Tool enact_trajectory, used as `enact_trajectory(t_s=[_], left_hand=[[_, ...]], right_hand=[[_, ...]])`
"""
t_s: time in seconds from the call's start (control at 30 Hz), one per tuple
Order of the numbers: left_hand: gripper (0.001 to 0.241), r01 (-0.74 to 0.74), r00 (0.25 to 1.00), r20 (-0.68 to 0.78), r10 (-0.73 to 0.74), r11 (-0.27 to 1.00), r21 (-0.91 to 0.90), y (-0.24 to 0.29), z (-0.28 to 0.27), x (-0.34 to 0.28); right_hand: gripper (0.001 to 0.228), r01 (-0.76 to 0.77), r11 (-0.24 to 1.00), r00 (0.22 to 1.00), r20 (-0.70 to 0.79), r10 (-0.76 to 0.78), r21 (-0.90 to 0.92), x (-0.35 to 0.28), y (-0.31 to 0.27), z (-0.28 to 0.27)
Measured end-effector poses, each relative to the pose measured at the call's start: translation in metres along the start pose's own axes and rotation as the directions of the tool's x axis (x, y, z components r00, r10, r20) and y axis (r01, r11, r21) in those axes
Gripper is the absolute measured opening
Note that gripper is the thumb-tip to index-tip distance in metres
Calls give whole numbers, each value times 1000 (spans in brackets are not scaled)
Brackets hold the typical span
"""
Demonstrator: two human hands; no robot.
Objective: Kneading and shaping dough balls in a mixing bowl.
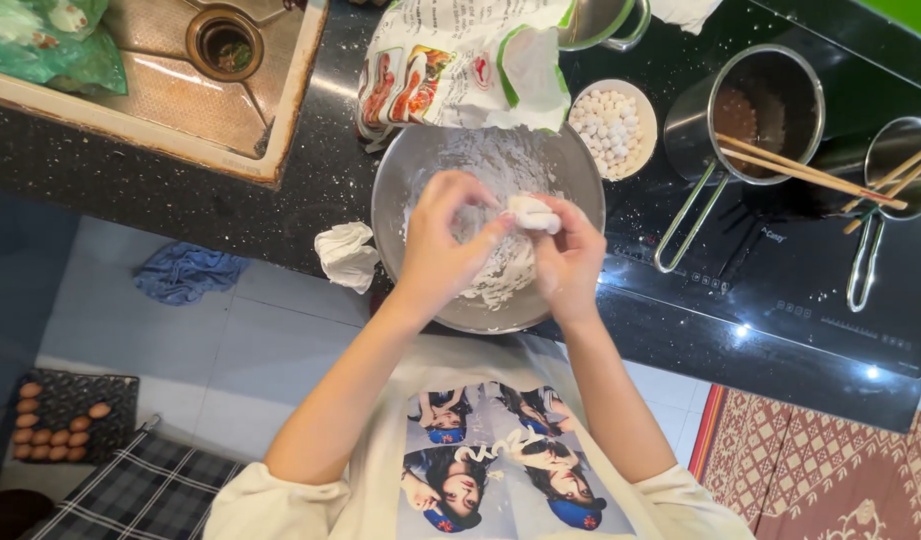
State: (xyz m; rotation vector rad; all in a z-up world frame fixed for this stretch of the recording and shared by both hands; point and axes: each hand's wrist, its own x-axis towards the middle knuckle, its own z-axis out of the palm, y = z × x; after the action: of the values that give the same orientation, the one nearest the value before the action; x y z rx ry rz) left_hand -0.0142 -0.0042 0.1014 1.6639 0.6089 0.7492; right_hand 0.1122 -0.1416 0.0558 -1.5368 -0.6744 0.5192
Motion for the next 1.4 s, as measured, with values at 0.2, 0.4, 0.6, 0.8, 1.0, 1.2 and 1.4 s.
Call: enact_trajectory(t_s=[0.2,0.4,0.6,0.8,1.0,1.2,1.4], left_hand=[[33,124,957,279,-83,983,-132,-10,5,10],[24,62,979,192,-72,996,58,-25,-5,22],[33,-379,925,201,323,824,421,-35,6,-1],[72,-457,855,327,402,883,107,-3,-14,-39],[59,-235,937,272,220,972,22,-14,-31,-27],[6,185,966,190,-174,982,-40,-2,-30,-20],[16,-397,917,180,355,850,346,-10,-24,-26]], right_hand=[[22,67,987,992,120,-50,-145,0,-21,16],[25,-125,939,987,60,152,-319,-14,-53,34],[34,-427,719,899,177,400,549,-28,-24,22],[49,-445,612,865,135,484,654,-21,-68,45],[61,-242,859,968,54,245,452,-40,-33,51],[26,-277,960,942,-210,261,-49,-54,-53,73],[65,-158,943,987,55,149,294,-86,-62,86]])
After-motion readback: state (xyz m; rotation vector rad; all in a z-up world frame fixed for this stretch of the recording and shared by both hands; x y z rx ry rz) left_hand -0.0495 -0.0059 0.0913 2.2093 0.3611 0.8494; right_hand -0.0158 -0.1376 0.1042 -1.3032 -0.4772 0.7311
